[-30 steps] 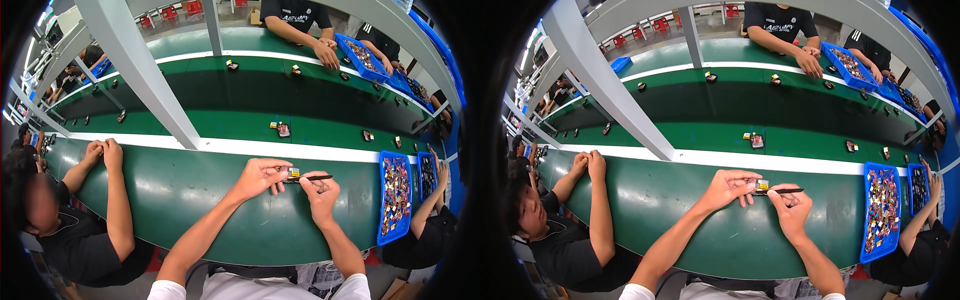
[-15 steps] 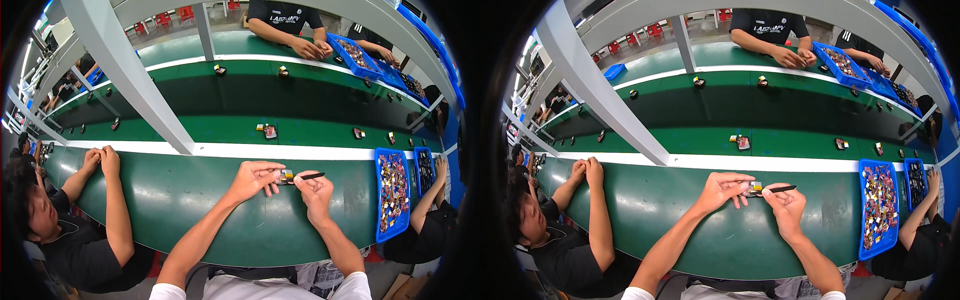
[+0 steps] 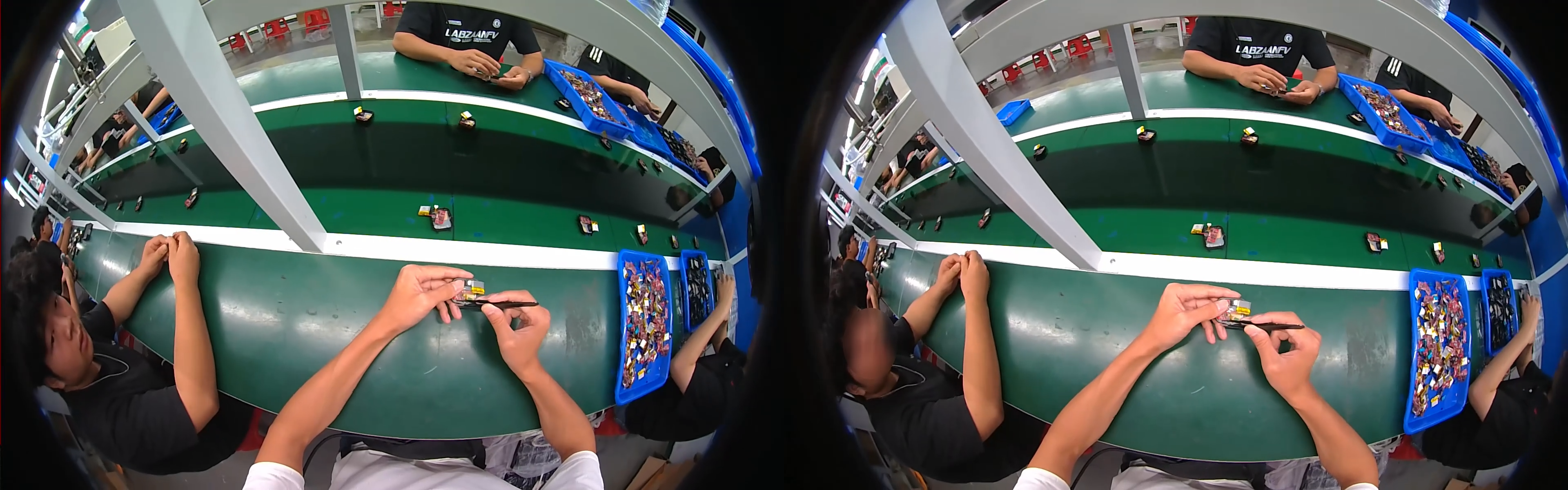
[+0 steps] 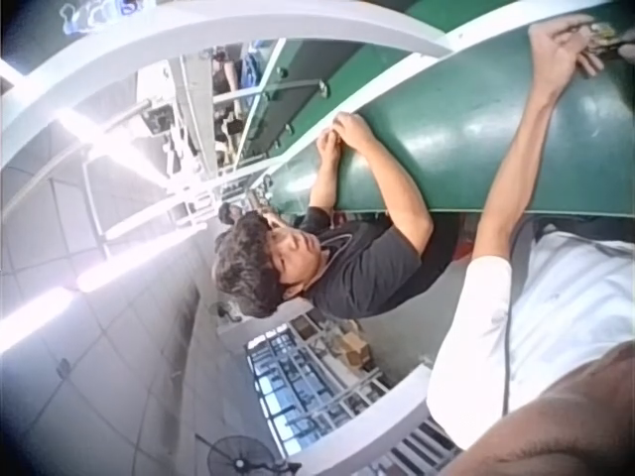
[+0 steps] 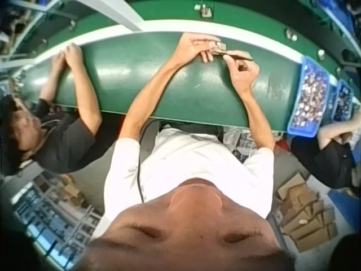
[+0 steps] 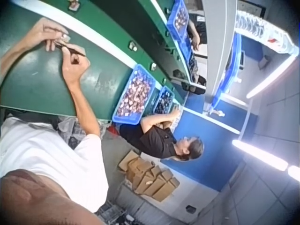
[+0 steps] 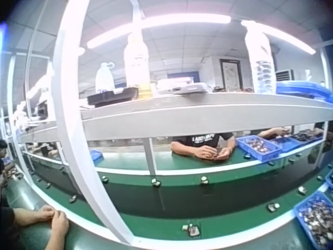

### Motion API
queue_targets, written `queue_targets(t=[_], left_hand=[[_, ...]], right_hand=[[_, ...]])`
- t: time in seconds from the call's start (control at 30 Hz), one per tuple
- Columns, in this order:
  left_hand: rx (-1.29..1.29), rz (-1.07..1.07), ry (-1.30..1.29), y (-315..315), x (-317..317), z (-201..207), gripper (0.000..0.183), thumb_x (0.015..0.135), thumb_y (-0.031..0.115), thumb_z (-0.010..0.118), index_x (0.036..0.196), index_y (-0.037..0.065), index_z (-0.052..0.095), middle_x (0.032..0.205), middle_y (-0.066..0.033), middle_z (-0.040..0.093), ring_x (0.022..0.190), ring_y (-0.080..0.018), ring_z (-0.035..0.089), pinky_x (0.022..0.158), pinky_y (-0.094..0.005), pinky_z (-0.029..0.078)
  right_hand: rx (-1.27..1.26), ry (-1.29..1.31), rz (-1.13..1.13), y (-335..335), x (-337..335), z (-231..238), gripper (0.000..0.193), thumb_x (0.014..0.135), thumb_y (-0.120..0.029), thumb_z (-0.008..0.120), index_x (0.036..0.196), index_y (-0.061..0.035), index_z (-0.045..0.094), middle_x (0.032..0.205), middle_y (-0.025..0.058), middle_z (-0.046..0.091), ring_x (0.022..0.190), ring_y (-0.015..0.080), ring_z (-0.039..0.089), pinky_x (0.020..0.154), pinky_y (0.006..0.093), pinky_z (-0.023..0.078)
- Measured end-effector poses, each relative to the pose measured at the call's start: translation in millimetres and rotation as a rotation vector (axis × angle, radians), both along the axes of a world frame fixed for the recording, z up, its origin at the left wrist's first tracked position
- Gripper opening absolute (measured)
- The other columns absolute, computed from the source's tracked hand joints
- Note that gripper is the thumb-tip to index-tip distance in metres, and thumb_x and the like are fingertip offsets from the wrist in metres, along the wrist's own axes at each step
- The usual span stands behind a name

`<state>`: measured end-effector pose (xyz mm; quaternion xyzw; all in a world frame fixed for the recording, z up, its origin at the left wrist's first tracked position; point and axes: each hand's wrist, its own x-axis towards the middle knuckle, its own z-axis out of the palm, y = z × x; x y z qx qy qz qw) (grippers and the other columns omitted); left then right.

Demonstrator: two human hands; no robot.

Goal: Assembling small electronic or mechanical components on a factory conveyor belt using a precision tool.

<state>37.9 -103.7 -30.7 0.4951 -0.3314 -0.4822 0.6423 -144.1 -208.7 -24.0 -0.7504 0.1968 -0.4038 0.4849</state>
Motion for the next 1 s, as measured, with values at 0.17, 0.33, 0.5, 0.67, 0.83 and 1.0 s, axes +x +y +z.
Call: queue_targets(t=[0.17,0.33,0.5,0.67,0.83,1.0], left_hand=[[-0.013,0.007,0.037,4.8,0.9,-2.8,0.028,0.097,0.008,0.062,0.119,-0.008,0.067,0.089,-0.0162,0.073,0.064,-0.0184,0.071,0.052,-0.0269,0.056],[-0.054,-0.009,0.031,2.0,-5.4,-6.1,0.029,0.097,0.009,0.061,0.12,-0.008,0.065,0.085,-0.0166,0.072,0.06,-0.019,0.07,0.05,-0.0284,0.056],[-0.153,0.006,0.062,-13.4,-22.7,-2.3,0.024,0.092,0.005,0.064,0.105,-0.015,0.064,0.079,-0.0166,0.069,0.056,-0.0187,0.069,0.044,-0.0273,0.054],[-0.141,0.074,-0.012,-4.4,-15.8,-1.0,0.017,0.083,-0.007,0.063,0.095,-0.018,0.064,0.072,-0.0135,0.063,0.051,-0.0193,0.068,0.04,-0.0272,0.053],[-0.174,0.106,-0.017,-6.5,-23.3,-2.2,0.013,0.082,-0.01,0.061,0.092,-0.017,0.064,0.069,-0.0129,0.062,0.048,-0.0189,0.067,0.039,-0.0279,0.053],[-0.2,0.177,0.022,-6.7,-43.0,-11.0,0.011,0.076,-0.012,0.056,0.082,-0.017,0.064,0.062,-0.0169,0.065,0.044,-0.022,0.066,0.039,-0.0295,0.052]], right_hand=[[-0.118,-0.016,-0.007,1.7,3.7,3.5,0.006,0.08,0.004,0.077,0.083,0.0018,0.072,0.082,0.0061,0.073,0.051,0.0037,0.049,0.047,0.0206,0.036],[-0.213,0.006,-0.066,7.5,-0.9,6.4,0.004,0.081,0.006,0.074,0.08,0.0019,0.072,0.086,0.011,0.073,0.065,0.0116,0.062,0.054,0.0212,0.045],[-0.207,0.081,-0.031,-8.2,-23.8,-4.7,0.006,0.091,0.001,0.067,0.096,0.0024,0.069,0.093,0.0061,0.068,0.074,0.0083,0.059,0.06,0.0202,0.041],[-0.264,0.083,0.014,-2.1,-11.8,-6.8,0.007,0.093,0.001,0.065,0.099,0.0023,0.068,0.094,0.0055,0.068,0.071,0.0069,0.055,0.056,0.0204,0.036],[-0.318,0.067,0.009,-6.1,-16.2,-9.2,0.008,0.093,0.002,0.065,0.1,0.0037,0.068,0.094,0.0064,0.068,0.069,0.0066,0.054,0.054,0.0204,0.033],[-0.188,-0.021,0.121,13.8,-12.2,9.4,0.009,0.09,0.006,0.07,0.097,0.0105,0.066,0.093,0.0195,0.071,0.082,0.0251,0.07,0.079,0.0344,0.059]])
